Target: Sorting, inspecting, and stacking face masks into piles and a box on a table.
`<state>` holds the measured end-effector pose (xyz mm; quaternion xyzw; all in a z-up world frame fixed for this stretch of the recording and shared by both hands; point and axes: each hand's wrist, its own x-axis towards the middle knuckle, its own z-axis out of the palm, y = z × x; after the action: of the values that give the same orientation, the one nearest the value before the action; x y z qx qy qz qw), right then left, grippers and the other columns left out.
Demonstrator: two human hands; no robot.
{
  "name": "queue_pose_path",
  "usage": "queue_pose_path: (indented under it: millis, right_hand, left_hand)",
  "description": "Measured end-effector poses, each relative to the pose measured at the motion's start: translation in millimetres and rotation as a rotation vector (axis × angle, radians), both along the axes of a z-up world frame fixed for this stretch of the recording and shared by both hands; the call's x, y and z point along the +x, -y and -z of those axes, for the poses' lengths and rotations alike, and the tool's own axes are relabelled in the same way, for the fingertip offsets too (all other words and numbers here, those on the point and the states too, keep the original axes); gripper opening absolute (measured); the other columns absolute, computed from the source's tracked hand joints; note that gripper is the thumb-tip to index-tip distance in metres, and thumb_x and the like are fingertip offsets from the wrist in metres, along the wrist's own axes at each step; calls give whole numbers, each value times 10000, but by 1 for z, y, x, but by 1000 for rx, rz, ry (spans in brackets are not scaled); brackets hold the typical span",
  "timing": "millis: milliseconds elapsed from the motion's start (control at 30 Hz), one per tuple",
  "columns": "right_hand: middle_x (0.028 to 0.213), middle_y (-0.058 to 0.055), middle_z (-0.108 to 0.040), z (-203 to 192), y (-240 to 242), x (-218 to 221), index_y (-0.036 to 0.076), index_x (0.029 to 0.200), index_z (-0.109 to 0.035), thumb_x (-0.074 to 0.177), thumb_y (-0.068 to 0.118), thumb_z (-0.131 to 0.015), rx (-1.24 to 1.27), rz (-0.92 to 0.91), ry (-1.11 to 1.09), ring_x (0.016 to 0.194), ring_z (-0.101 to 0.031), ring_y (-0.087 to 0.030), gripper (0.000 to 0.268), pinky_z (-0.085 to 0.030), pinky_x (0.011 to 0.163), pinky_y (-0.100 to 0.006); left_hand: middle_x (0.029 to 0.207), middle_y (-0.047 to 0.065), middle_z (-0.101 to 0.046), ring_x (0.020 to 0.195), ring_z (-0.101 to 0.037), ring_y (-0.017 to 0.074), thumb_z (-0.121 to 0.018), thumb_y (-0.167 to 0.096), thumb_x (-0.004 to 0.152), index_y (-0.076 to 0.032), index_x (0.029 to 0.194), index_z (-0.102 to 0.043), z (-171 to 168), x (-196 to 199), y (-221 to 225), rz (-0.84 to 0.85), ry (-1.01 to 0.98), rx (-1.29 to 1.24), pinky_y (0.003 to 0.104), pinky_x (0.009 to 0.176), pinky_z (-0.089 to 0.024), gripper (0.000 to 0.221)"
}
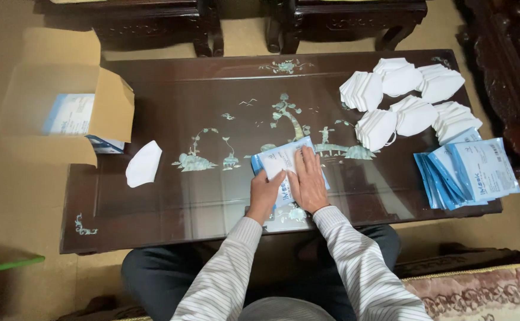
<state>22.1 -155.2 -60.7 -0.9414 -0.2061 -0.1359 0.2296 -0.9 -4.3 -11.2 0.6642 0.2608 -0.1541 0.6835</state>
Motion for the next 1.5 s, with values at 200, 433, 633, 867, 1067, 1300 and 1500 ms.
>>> queue_pose_path:
  millis: [200, 433, 633, 867, 1067, 1300, 1500]
  right_hand:
    - [1647, -255, -293, 5, 0, 0, 14, 1586, -349, 1098, 357, -425, -18, -13, 33, 1541, -242, -406, 601, -127, 1276, -540]
    - [1652, -250, -294, 3, 1, -1, 23, 1577, -376, 1100, 360, -417, -48, -29, 30, 1547, -234, -401, 585, -113, 1276, -538]
    - [1649, -242, -310, 8, -6, -1, 49, 1569, -404, 1103, 365, -417, -72, -20, 16, 1542, -257, -393, 562, -126, 1276, -546]
    - [1565, -291, -422, 1, -2, 3, 45, 1507, -497, 1060, 372, -509, -163, -11, 64, 1479, -379, -438, 554, -243, 1203, -625]
    - [1579, -270, -412, 20, 13, 14, 80, 1516, -496, 1034, 356, -565, -171, 10, 129, 1478, -377, -431, 560, -248, 1186, -647]
    - [1540, -206, -549, 55, 110, 54, 104, 1429, -633, 1048, 262, -554, -475, 199, 231, 1495, -450, -381, 420, -267, 1256, -596]
    - [1580, -281, -505, 37, 119, 50, 52, 1519, -578, 1117, 335, -480, -288, 204, 169, 1500, -428, -455, 502, -331, 1202, -632]
  left_hand:
    - [885, 184, -719, 853, -669, 233, -841, -260, 856, 29, 1103, -723, 17, 0, 7, -184, 59, 63, 403, 737, -544, 398]
    - [867, 135, -704, 839, -630, 178, -718, -240, 960, 19, 1093, -709, 5, 1, 6, -137, 54, 27, 377, 742, -529, 291]
    - [1011, 134, -716, 911, -676, 197, -708, -283, 960, -15, 1198, -700, 16, 5, 1, -107, -21, -38, 383, 790, -550, 359]
    - [864, 122, -547, 792, -557, 205, -683, -294, 976, -27, 1011, -596, 36, 5, -11, 10, 109, 148, 385, 713, -480, 283]
    - [983, 200, -735, 864, -731, 279, -678, -330, 974, 49, 1288, -617, -11, -21, -45, -78, 92, 260, 415, 734, -616, 496]
    - [967, 188, -712, 911, -696, 310, -772, -177, 935, 18, 1184, -695, 28, -36, -181, -399, 331, 761, 445, 828, -564, 326]
    - [1158, 162, -642, 1098, -636, 326, -841, -213, 880, 0, 1262, -659, 46, -39, -300, -467, 258, 1218, 425, 1035, -468, 473]
